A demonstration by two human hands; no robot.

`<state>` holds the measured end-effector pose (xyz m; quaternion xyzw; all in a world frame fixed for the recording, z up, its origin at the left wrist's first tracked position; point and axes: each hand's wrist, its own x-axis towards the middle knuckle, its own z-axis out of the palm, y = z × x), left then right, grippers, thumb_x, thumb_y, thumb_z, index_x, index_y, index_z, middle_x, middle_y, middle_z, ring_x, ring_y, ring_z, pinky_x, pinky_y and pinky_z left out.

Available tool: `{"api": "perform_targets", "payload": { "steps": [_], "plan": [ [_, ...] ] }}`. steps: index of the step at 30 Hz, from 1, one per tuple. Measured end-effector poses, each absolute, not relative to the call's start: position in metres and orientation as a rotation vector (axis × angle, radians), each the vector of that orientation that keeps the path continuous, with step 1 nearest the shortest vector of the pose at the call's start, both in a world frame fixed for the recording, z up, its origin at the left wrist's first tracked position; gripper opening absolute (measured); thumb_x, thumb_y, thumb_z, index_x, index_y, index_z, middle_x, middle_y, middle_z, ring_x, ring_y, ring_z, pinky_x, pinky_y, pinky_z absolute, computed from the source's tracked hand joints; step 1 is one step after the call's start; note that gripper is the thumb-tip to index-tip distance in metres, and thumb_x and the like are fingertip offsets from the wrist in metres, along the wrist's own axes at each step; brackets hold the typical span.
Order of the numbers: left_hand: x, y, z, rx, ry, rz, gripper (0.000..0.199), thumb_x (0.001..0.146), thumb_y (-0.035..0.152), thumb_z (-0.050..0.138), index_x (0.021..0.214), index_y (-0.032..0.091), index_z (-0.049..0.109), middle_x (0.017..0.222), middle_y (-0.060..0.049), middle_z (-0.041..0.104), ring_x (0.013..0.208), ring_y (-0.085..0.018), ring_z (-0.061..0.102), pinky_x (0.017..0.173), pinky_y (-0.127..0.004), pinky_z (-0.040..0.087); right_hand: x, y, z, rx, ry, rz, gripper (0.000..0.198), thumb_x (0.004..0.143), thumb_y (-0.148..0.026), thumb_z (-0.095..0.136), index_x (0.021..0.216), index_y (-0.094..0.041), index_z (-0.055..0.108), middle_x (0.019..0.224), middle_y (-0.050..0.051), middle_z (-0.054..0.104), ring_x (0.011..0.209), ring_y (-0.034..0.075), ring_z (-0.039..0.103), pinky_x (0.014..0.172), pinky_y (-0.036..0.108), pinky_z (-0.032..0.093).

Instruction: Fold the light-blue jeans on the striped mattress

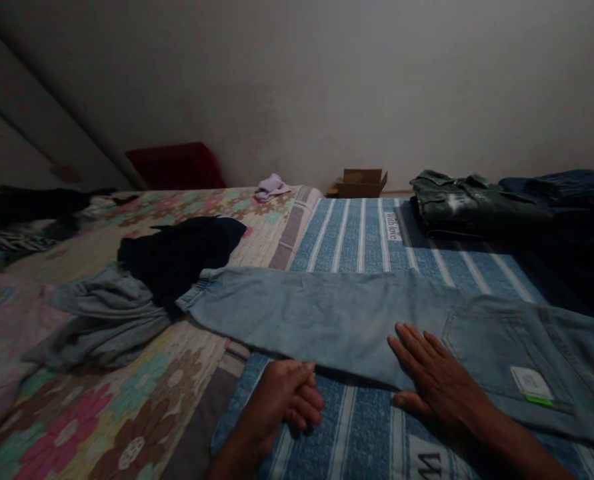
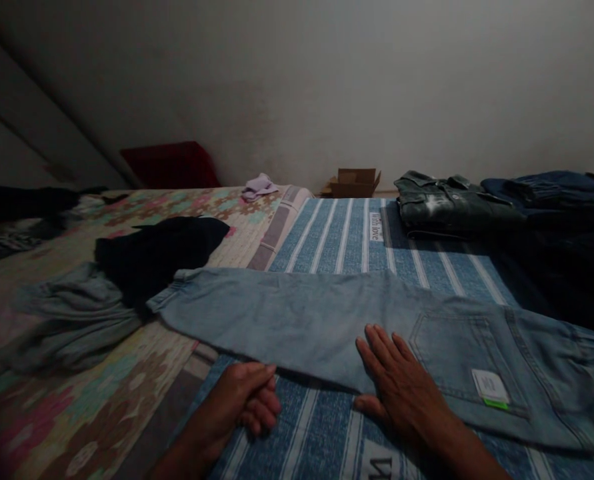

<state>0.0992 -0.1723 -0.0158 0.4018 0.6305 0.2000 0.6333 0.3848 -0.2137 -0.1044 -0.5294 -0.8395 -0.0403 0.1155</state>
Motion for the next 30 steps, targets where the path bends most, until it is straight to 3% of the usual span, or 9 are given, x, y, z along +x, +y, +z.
{"api": "perform_targets", "payload": {
  "steps": [2,6,9,12,15,20,27,30],
  "plan": [
    [0.111,-0.173,-0.009,1.254,1.448,0.429,0.03,0.083,0.04,0.048,0.068,0.016,0.054,0.058,-0.005,0.064,0.048,-0.015,0.06,0.041,-0.021,0.039,0.384,-0.213,-0.105,-1.557,-2.465,-0.113,0.079,0.082,-0.066,0.041,0.144,-0.02,0.024,0.149,0.014,0.024,0.136,0.03,0.023,0.108,0.048,0.023],
    [0.162,-0.156,0.005,2.098,1.302,0.413,0.024,0.087,0.028,0.041,0.079,0.017,0.061,0.076,-0.005,0.066,0.075,-0.018,0.063,0.071,-0.029,0.047,0.384,-0.212,-0.104,-1.563,-2.475,-0.064,0.079,0.083,-0.066,0.04,0.145,-0.019,0.023,0.149,0.016,0.022,0.137,0.029,0.02,0.109,0.048,0.02],
    [0.207,-0.132,-0.005,2.452,1.037,0.286,0.027,0.089,0.021,0.036,0.1,0.015,0.06,0.107,-0.01,0.065,0.102,-0.019,0.058,0.091,-0.031,0.042,0.382,-0.211,-0.099,-1.576,-2.471,0.013,0.082,0.083,-0.066,0.038,0.145,-0.016,0.021,0.149,0.017,0.02,0.138,0.03,0.016,0.109,0.049,0.019],
    [0.235,-0.107,-0.032,2.714,0.997,0.176,0.036,0.089,0.021,0.037,0.121,0.014,0.051,0.139,-0.013,0.043,0.13,-0.024,0.035,0.107,-0.043,0.025,0.38,-0.209,-0.091,-1.602,-2.464,0.125,0.086,0.082,-0.067,0.039,0.146,-0.014,0.017,0.15,0.018,0.018,0.138,0.031,0.013,0.109,0.05,0.018],
    [0.242,-0.087,-0.057,2.793,1.035,0.039,0.045,0.091,0.021,0.031,0.135,0.017,0.038,0.148,-0.01,0.029,0.137,-0.023,0.022,0.109,-0.05,0.019,0.379,-0.204,-0.08,-1.615,-2.453,0.239,0.086,0.082,-0.066,0.041,0.147,-0.016,0.013,0.151,0.017,0.014,0.138,0.031,0.012,0.11,0.05,0.017],
    [0.237,-0.068,-0.063,2.851,1.037,0.016,0.047,0.092,0.025,0.03,0.137,0.02,0.036,0.15,-0.006,0.026,0.138,-0.021,0.019,0.11,-0.048,0.018,0.379,-0.2,-0.063,-1.618,-2.424,0.355,0.087,0.082,-0.067,0.039,0.146,-0.015,0.014,0.151,0.018,0.012,0.138,0.031,0.01,0.11,0.051,0.016],
    [0.246,-0.065,-0.054,2.881,1.081,-0.058,0.048,0.092,0.035,0.032,0.138,0.021,0.037,0.151,-0.007,0.022,0.138,-0.025,0.018,0.107,-0.053,0.019,0.384,-0.202,-0.057,-1.728,-2.204,0.183,0.08,0.083,-0.067,0.037,0.14,-0.012,0.032,0.146,0.016,0.031,0.136,0.027,0.022,0.111,0.047,0.017],
    [0.247,-0.063,-0.054,2.894,1.095,-0.072,0.049,0.093,0.037,0.031,0.138,0.021,0.036,0.151,-0.006,0.022,0.139,-0.025,0.017,0.107,-0.053,0.019,0.398,-0.201,-0.06,-1.944,-2.041,0.1,0.075,0.085,-0.064,0.036,0.138,-0.01,0.036,0.146,0.018,0.031,0.137,0.03,0.02,0.11,0.051,0.016]
  ]
}}
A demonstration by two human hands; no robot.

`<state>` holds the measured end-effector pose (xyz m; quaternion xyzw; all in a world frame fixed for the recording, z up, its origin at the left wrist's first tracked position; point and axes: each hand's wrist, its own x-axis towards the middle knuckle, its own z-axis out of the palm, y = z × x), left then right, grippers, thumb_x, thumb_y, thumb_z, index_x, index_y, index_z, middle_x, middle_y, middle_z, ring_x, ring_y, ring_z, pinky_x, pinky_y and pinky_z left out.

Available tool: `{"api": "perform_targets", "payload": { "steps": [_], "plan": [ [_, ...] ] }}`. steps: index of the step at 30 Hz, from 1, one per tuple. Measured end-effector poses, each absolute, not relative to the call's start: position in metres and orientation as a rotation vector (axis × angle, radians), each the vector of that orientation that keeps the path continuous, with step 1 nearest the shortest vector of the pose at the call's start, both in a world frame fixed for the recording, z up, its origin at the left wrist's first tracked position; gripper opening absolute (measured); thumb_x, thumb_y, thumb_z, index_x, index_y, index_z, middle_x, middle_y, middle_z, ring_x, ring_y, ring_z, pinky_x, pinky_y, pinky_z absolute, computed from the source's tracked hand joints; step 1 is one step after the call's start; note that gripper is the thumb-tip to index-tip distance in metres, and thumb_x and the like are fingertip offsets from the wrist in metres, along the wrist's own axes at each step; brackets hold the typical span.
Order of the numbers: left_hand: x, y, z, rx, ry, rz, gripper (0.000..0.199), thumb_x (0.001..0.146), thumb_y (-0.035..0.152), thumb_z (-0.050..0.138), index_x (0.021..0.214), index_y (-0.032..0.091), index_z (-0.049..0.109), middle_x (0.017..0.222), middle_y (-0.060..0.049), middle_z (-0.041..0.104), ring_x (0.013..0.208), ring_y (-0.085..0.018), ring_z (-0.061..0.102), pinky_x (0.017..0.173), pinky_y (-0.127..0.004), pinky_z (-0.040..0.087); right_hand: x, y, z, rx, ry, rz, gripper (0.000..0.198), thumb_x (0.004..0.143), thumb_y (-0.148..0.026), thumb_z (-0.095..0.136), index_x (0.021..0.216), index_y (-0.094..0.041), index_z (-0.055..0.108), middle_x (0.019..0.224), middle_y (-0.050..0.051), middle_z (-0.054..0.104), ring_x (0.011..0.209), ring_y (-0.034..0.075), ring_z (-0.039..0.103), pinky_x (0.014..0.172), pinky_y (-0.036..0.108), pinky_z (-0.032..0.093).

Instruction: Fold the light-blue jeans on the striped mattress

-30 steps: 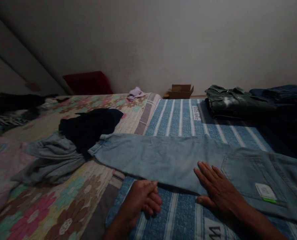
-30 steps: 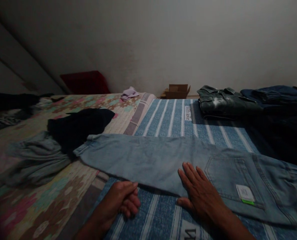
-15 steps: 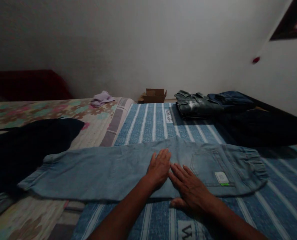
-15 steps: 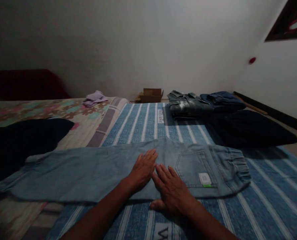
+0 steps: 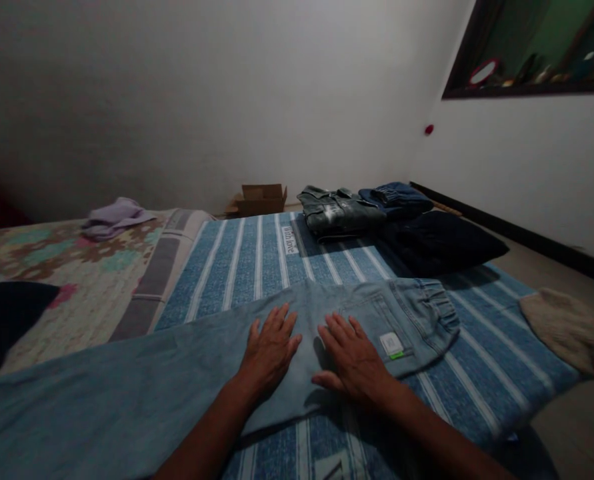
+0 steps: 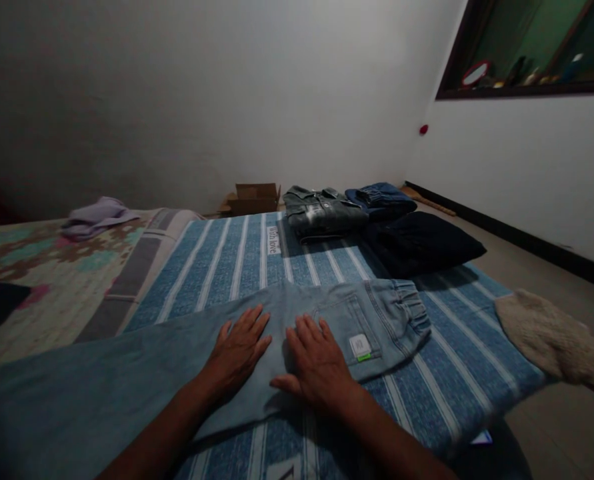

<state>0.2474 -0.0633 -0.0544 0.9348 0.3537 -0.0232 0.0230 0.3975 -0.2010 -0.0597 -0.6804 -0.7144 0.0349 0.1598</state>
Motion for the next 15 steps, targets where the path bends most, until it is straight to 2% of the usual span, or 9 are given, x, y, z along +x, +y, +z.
{"api": "perform_targets", "payload": {
  "steps": [5,8,10,12,15],
  "plan": [
    [0.254,-0.064,-0.046,2.843,1.161,-0.183,0.048,0.092,0.034,0.031,0.138,0.021,0.036,0.151,-0.007,0.023,0.138,-0.027,0.019,0.104,-0.058,0.022,0.412,-0.2,-0.064,-2.107,-1.985,0.264,0.083,0.084,-0.068,0.033,0.139,-0.006,0.033,0.148,0.021,0.023,0.138,0.033,0.014,0.11,0.051,0.015],
    [0.267,-0.072,-0.036,2.829,1.279,-0.187,0.045,0.089,0.029,0.037,0.132,0.016,0.044,0.149,-0.013,0.027,0.137,-0.032,0.021,0.102,-0.058,0.024,0.411,-0.199,-0.066,-2.113,-1.985,0.306,0.084,0.083,-0.068,0.034,0.141,-0.006,0.031,0.149,0.021,0.019,0.138,0.032,0.01,0.11,0.051,0.013],
    [0.279,-0.079,-0.032,2.878,1.289,-0.083,0.041,0.088,0.024,0.038,0.126,0.013,0.049,0.147,-0.016,0.03,0.137,-0.031,0.021,0.105,-0.054,0.022,0.41,-0.199,-0.067,-2.096,-1.977,0.308,0.084,0.083,-0.067,0.035,0.14,-0.006,0.031,0.149,0.021,0.018,0.138,0.032,0.01,0.11,0.051,0.012],
    [0.293,-0.087,-0.034,2.902,1.199,-0.005,0.039,0.089,0.022,0.035,0.125,0.013,0.05,0.147,-0.014,0.03,0.137,-0.027,0.021,0.108,-0.047,0.021,0.411,-0.2,-0.066,-2.052,-1.961,0.303,0.08,0.084,-0.064,0.039,0.139,-0.007,0.033,0.148,0.021,0.022,0.138,0.032,0.013,0.11,0.051,0.014],
    [0.31,-0.094,-0.044,2.856,1.101,-0.002,0.044,0.092,0.024,0.03,0.132,0.013,0.042,0.149,-0.013,0.027,0.138,-0.024,0.02,0.109,-0.043,0.022,0.422,-0.201,-0.063,-1.95,-1.889,0.293,0.063,0.086,-0.051,0.047,0.135,-0.012,0.041,0.144,0.017,0.035,0.134,0.028,0.028,0.108,0.046,0.025]
  ]
}}
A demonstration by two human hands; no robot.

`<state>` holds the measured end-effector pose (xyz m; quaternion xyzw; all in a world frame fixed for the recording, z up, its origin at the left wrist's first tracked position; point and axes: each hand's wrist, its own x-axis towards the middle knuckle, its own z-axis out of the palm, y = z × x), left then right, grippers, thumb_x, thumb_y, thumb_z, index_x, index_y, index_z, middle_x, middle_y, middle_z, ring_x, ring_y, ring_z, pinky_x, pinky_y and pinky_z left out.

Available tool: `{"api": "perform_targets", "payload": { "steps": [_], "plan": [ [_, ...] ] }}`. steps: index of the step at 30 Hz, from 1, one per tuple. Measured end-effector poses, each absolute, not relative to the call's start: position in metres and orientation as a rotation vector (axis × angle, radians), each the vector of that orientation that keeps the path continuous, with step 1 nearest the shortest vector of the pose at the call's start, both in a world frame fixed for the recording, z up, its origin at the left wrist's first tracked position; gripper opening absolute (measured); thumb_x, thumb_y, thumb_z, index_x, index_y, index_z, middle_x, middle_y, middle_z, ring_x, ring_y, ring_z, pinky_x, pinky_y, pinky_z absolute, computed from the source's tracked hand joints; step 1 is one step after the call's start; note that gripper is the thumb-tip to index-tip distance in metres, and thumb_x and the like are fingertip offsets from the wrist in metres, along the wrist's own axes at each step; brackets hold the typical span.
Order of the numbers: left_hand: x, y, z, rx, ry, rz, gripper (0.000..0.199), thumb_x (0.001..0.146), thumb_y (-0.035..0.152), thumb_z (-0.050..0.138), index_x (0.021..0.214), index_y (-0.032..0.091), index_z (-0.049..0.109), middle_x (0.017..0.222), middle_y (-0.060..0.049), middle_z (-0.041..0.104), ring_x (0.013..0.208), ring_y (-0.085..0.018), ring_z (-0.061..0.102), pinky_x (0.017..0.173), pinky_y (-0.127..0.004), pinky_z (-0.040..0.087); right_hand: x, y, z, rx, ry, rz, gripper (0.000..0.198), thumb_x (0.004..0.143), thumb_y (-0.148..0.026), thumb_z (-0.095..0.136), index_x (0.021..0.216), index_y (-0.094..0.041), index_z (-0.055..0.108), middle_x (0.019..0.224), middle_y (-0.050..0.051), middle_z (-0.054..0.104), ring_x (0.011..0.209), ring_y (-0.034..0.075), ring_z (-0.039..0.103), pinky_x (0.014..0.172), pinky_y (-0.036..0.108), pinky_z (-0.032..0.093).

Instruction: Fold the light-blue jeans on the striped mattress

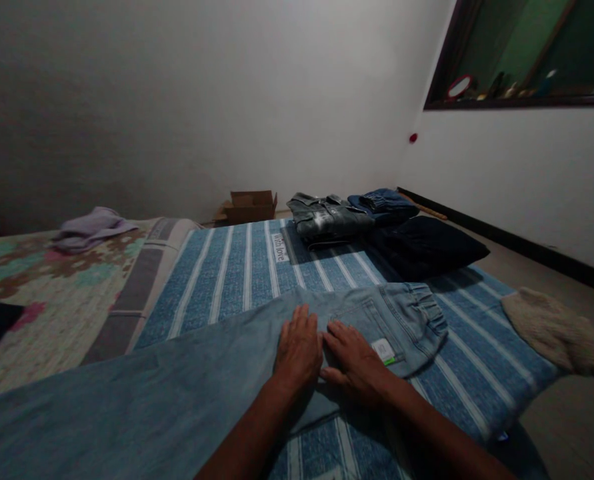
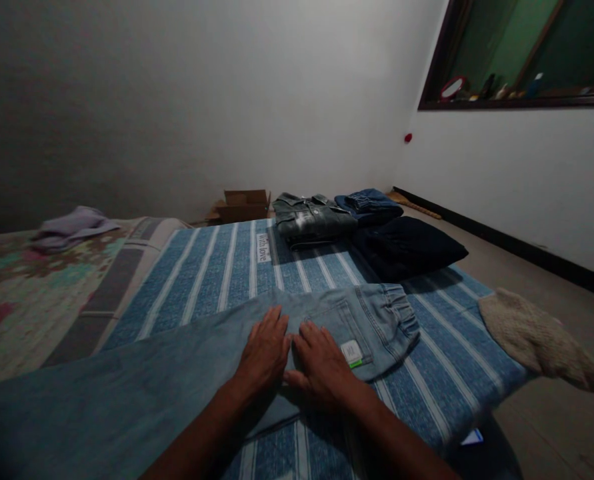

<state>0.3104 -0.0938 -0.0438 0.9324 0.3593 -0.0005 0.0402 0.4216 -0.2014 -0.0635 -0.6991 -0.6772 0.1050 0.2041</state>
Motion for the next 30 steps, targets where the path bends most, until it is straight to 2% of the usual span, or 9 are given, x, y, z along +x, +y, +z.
{"api": "perform_targets", "payload": {
  "steps": [2,4,8,12,15,21,30],
  "plan": [
    [0.316,-0.095,-0.052,2.82,1.119,-0.015,0.049,0.092,0.03,0.03,0.137,0.012,0.036,0.15,-0.014,0.024,0.138,-0.025,0.018,0.109,-0.044,0.021,0.435,-0.201,-0.061,-1.935,-1.805,0.231,0.05,0.086,-0.041,0.049,0.129,-0.015,0.048,0.139,0.015,0.043,0.129,0.025,0.037,0.105,0.042,0.033],
    [0.318,-0.096,-0.059,2.811,1.149,-0.016,0.053,0.092,0.035,0.029,0.14,0.011,0.031,0.15,-0.014,0.021,0.139,-0.026,0.015,0.109,-0.046,0.018,0.453,-0.2,-0.059,-1.985,-1.73,0.101,0.045,0.086,-0.036,0.048,0.125,-0.015,0.051,0.136,0.015,0.046,0.127,0.025,0.039,0.104,0.043,0.034],
    [0.315,-0.096,-0.063,2.827,1.163,-0.012,0.056,0.092,0.04,0.027,0.142,0.013,0.029,0.151,-0.012,0.017,0.14,-0.025,0.012,0.11,-0.049,0.014,0.485,-0.199,-0.065,-2.223,-1.655,-0.105,0.053,0.085,-0.043,0.047,0.128,-0.012,0.048,0.138,0.019,0.042,0.13,0.032,0.033,0.104,0.052,0.029],
    [0.312,-0.095,-0.064,2.809,1.161,-0.022,0.059,0.092,0.045,0.025,0.142,0.015,0.029,0.152,-0.01,0.016,0.14,-0.026,0.009,0.11,-0.051,0.012,0.496,-0.201,-0.079,-2.468,-1.613,-0.03,0.07,0.086,-0.056,0.038,0.136,-0.007,0.038,0.144,0.02,0.033,0.136,0.031,0.023,0.108,0.05,0.021],
    [0.312,-0.095,-0.067,2.814,1.176,0.003,0.061,0.091,0.048,0.023,0.143,0.015,0.028,0.152,-0.01,0.015,0.14,-0.027,0.008,0.11,-0.052,0.011,0.495,-0.203,-0.083,-2.509,-1.63,0.026,0.074,0.087,-0.06,0.031,0.14,-0.009,0.033,0.147,0.017,0.028,0.137,0.029,0.019,0.11,0.047,0.016],
    [0.31,-0.093,-0.075,2.802,1.189,0.032,0.067,0.091,0.054,0.017,0.144,0.013,0.025,0.152,-0.01,0.014,0.14,-0.027,0.006,0.11,-0.052,0.009,0.495,-0.203,-0.08,-2.547,-1.645,0.092,0.074,0.088,-0.062,0.028,0.142,-0.011,0.03,0.149,0.016,0.025,0.138,0.027,0.016,0.109,0.045,0.011],
    [0.31,-0.095,-0.076,2.759,1.205,0.032,0.072,0.089,0.057,0.015,0.144,0.01,0.024,0.152,-0.012,0.01,0.14,-0.026,0.003,0.111,-0.05,0.006,0.493,-0.203,-0.08,-2.583,-1.64,0.039,0.072,0.088,-0.06,0.029,0.141,-0.013,0.032,0.148,0.017,0.026,0.137,0.028,0.018,0.109,0.045,0.013]
  ]
}}
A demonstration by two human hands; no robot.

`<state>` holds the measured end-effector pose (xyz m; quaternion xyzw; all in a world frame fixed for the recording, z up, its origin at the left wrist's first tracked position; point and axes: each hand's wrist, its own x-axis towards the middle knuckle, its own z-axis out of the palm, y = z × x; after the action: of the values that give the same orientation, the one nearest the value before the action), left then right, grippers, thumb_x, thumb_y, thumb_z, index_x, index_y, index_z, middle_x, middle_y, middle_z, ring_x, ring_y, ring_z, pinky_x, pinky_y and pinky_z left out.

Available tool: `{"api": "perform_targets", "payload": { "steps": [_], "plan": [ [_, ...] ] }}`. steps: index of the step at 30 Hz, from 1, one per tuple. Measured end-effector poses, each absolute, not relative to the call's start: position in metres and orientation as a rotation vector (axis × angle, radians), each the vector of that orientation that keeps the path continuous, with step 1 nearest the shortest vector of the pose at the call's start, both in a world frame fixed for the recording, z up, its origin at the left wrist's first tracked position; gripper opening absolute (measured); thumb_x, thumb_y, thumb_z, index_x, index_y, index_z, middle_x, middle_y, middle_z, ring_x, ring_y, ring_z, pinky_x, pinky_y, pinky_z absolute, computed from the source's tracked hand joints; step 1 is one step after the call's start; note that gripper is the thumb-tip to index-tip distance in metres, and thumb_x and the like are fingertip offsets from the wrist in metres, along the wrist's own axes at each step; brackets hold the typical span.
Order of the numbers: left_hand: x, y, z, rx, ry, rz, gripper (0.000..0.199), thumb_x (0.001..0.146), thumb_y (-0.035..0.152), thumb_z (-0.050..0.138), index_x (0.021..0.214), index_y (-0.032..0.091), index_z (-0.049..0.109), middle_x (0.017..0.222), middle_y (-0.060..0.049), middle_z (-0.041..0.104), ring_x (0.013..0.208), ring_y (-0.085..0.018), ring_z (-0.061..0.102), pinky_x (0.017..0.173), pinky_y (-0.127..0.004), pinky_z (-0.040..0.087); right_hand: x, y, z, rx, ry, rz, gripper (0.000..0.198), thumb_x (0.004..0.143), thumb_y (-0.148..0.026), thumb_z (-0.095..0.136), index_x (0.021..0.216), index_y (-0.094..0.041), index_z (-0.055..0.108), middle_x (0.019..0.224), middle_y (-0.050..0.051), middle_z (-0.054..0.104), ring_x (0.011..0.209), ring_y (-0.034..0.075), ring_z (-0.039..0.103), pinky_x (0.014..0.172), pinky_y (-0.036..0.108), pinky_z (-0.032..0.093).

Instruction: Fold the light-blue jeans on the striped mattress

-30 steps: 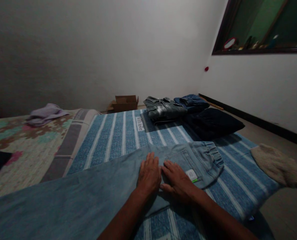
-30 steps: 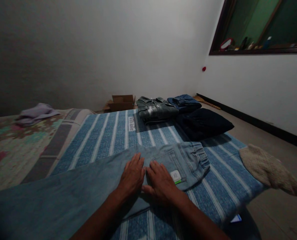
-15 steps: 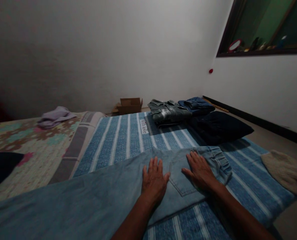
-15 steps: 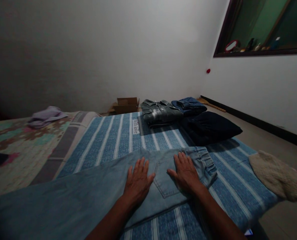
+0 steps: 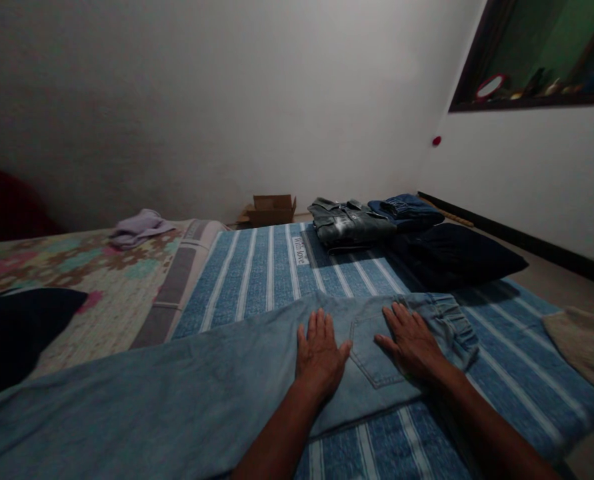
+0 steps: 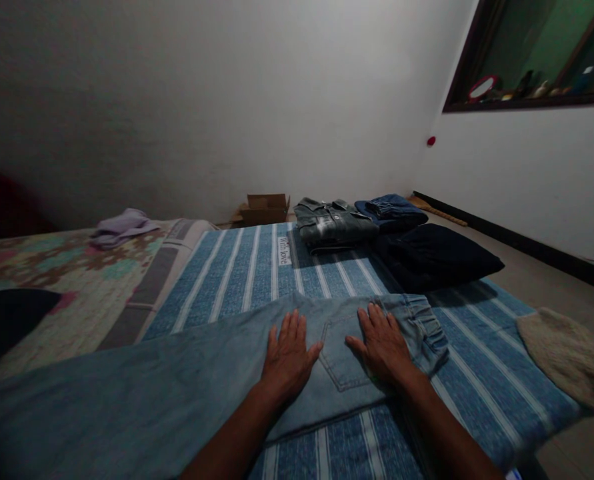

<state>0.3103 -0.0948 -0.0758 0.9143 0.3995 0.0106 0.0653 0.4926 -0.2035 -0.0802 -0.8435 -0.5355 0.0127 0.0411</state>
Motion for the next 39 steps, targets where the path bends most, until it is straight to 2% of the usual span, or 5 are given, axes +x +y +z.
{"api": "perform_targets", "payload": {
  "steps": [5,18,26,34,39],
  "plan": [
    [0.311,-0.095,-0.079,2.763,1.21,0.027,0.073,0.089,0.058,0.015,0.145,0.01,0.021,0.152,-0.013,0.011,0.14,-0.026,0.002,0.111,-0.05,0.005,0.492,-0.207,-0.085,-2.624,-1.591,-0.086,0.071,0.087,-0.06,0.031,0.139,-0.013,0.036,0.148,0.019,0.025,0.137,0.031,0.017,0.108,0.048,0.011],
    [0.33,-0.096,-0.05,2.626,1.182,-0.045,0.075,0.088,0.057,0.024,0.144,0.007,0.022,0.152,-0.016,0.01,0.14,-0.029,0.004,0.111,-0.051,0.01,0.493,-0.208,-0.09,-2.714,-1.573,-0.037,0.075,0.087,-0.063,0.026,0.141,-0.013,0.033,0.147,0.019,0.027,0.137,0.031,0.017,0.108,0.046,0.013],
    [0.338,-0.093,-0.073,2.673,1.17,0.018,0.084,0.086,0.066,0.015,0.144,0.006,0.019,0.152,-0.015,0.004,0.14,-0.027,-0.003,0.112,-0.049,0.005,0.495,-0.207,-0.095,-2.702,-1.574,-0.046,0.074,0.087,-0.063,0.024,0.142,-0.014,0.032,0.148,0.017,0.027,0.137,0.03,0.017,0.107,0.048,0.013],
    [0.336,-0.091,-0.078,2.68,1.179,0.062,0.086,0.084,0.068,0.013,0.145,0.007,0.019,0.152,-0.015,0.006,0.14,-0.028,-0.003,0.111,-0.05,0.004,0.492,-0.206,-0.09,-2.701,-1.582,-0.082,0.072,0.087,-0.062,0.028,0.14,-0.013,0.036,0.146,0.017,0.031,0.136,0.03,0.021,0.107,0.047,0.015],
    [0.336,-0.089,-0.087,2.71,1.184,0.093,0.086,0.084,0.068,0.012,0.145,0.008,0.018,0.152,-0.014,0.007,0.14,-0.028,0.0,0.111,-0.05,0.005,0.49,-0.195,-0.081,-2.601,-1.622,-0.219,0.072,0.087,-0.063,0.028,0.138,-0.014,0.038,0.147,0.017,0.03,0.137,0.029,0.02,0.108,0.049,0.01]
  ]
}}
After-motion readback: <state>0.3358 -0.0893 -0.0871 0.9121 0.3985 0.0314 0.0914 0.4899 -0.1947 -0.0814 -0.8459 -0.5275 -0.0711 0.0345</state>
